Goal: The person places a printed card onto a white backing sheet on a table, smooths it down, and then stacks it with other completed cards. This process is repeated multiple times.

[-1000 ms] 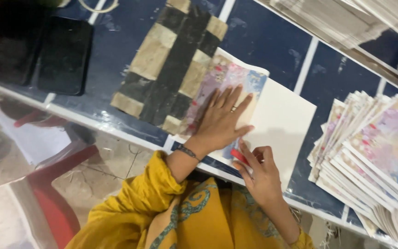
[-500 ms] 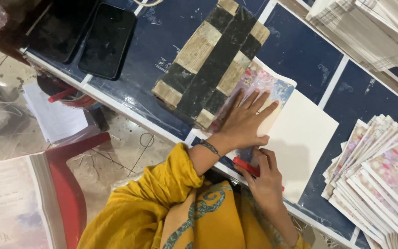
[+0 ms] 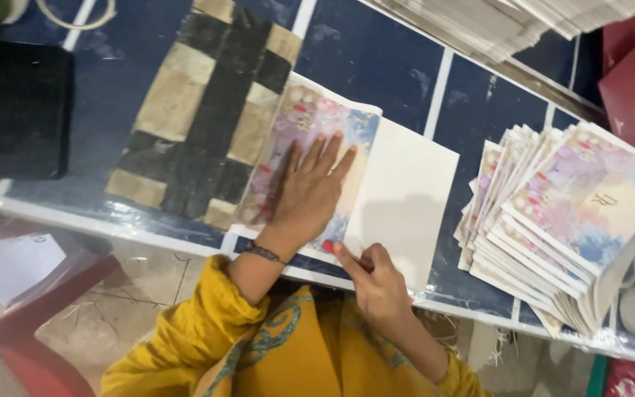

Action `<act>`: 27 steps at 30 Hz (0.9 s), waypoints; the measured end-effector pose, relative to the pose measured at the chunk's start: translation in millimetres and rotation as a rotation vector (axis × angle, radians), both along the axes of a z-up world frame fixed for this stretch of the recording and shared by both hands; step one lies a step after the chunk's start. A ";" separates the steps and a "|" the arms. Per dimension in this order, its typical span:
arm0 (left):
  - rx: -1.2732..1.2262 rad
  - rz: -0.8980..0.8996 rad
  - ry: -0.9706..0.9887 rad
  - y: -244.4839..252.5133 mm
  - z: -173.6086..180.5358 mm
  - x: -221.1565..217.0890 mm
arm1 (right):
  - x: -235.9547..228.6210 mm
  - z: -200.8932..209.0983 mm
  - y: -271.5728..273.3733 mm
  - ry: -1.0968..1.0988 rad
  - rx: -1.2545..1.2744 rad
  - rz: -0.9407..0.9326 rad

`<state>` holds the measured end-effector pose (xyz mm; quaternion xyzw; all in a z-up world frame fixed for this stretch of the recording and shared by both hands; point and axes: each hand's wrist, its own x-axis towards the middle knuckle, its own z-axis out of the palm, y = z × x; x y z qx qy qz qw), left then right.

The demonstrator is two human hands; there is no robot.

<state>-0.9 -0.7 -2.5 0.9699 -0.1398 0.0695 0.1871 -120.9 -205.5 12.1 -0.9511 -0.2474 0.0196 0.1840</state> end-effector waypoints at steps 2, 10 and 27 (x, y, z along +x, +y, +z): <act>-0.022 -0.010 0.072 -0.8 8.2 0.0 | 19.0 -19.9 -8.1 -0.137 -0.112 -0.057; -0.045 0.037 0.082 0.2 10.9 -5.6 | 177.2 -10.9 -1.2 -0.421 -0.168 -0.176; -0.272 -0.470 0.371 50.1 60.7 -36.1 | -32.4 3.7 -35.0 0.048 0.176 0.083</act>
